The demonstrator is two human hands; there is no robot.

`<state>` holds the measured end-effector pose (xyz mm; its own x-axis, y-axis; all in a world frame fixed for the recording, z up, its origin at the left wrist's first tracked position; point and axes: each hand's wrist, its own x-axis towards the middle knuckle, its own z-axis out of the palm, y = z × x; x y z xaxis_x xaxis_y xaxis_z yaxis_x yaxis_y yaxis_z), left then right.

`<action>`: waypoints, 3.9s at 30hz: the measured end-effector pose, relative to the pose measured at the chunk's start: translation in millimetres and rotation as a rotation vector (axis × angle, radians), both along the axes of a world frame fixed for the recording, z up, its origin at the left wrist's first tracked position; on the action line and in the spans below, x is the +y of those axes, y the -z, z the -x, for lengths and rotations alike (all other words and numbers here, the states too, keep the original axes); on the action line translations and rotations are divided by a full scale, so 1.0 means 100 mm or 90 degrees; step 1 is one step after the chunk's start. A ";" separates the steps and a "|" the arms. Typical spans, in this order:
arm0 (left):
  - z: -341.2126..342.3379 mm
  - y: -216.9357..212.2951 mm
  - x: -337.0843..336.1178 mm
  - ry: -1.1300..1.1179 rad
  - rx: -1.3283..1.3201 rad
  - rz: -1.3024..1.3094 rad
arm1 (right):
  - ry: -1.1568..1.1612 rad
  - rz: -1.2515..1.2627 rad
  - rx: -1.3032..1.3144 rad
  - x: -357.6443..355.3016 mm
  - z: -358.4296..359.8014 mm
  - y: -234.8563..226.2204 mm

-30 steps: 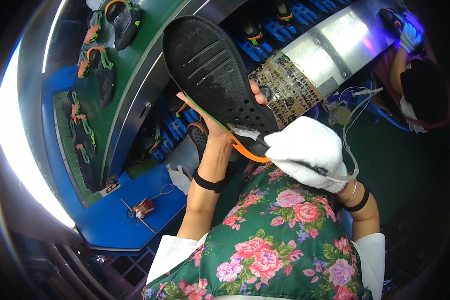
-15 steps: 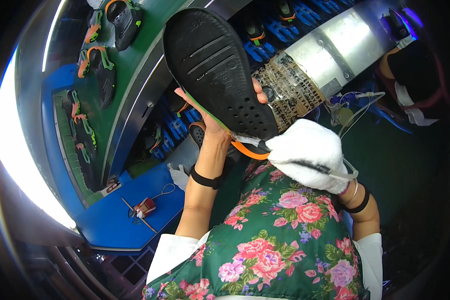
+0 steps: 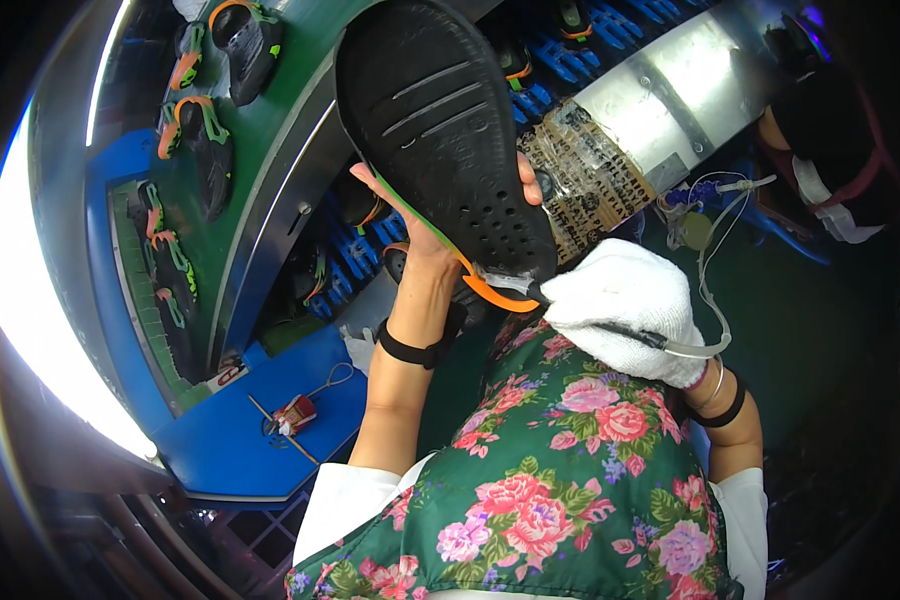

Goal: Apply adhesive or primer to the bottom of shoe soles using a brush.

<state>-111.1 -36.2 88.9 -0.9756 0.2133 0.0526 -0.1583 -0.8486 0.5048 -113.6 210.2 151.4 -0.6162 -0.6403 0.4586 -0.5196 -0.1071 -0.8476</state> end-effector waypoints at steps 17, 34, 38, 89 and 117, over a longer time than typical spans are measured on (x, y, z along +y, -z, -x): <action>0.03 -0.09 0.03 -0.050 -0.039 0.029 | 0.041 -0.021 -0.026 0.03 -0.07 -0.06; 0.09 -0.02 0.11 -0.064 -0.015 0.008 | 0.049 -0.003 0.042 0.10 -0.12 -0.11; 0.14 0.04 0.12 -0.051 0.010 0.004 | 0.069 -0.011 0.012 0.13 -0.11 -0.11; 0.25 -0.31 0.27 -0.054 -0.030 0.117 | 0.073 0.013 0.022 0.26 0.08 0.08; 0.41 -0.11 0.21 -0.010 -0.032 0.050 | 0.021 0.077 -0.189 0.35 0.22 0.17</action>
<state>-152.4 -14.9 100.2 -0.9799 0.1992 -0.0133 -0.1721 -0.8090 0.5620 -135.2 245.7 134.4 -0.7542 -0.5693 0.3271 -0.2567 -0.2030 -0.9449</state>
